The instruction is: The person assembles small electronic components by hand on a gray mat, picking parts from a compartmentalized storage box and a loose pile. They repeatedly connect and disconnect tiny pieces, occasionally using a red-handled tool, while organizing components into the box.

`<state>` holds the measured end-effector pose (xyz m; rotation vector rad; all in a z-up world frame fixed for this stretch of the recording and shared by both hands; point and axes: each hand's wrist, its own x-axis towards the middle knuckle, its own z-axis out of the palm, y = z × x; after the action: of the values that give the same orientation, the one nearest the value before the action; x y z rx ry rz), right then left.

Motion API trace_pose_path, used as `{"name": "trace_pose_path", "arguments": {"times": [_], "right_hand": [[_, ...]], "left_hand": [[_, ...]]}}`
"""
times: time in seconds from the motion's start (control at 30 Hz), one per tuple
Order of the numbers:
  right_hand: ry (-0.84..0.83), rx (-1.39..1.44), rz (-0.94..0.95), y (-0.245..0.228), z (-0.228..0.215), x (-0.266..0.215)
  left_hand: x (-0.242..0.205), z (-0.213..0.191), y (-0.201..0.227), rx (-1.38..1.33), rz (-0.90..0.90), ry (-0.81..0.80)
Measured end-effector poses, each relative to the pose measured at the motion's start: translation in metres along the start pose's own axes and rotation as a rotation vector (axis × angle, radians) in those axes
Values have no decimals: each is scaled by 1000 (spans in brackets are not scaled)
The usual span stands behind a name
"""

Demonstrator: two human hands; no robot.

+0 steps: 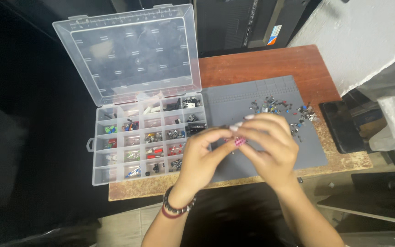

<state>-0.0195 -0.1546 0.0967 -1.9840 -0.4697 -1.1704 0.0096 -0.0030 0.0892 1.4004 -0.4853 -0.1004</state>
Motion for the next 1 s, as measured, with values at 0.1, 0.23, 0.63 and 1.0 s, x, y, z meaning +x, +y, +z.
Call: {"name": "trace_pose_path", "arguments": {"times": [0.1,0.23,0.63,1.0], "right_hand": [[-96,92,92,4,-6,5],[-159,139,122,3,-9,12],[-144,342,458,40,-36,-7],[-119,-343,927,147,-124,-54]], "left_hand": [[6,-4,-4,-60,-70,14],[11,-8,-15,-144,-199,63],[-12,-58,13,159,-154,190],[-88,-199,-17,834,-256,796]]}}
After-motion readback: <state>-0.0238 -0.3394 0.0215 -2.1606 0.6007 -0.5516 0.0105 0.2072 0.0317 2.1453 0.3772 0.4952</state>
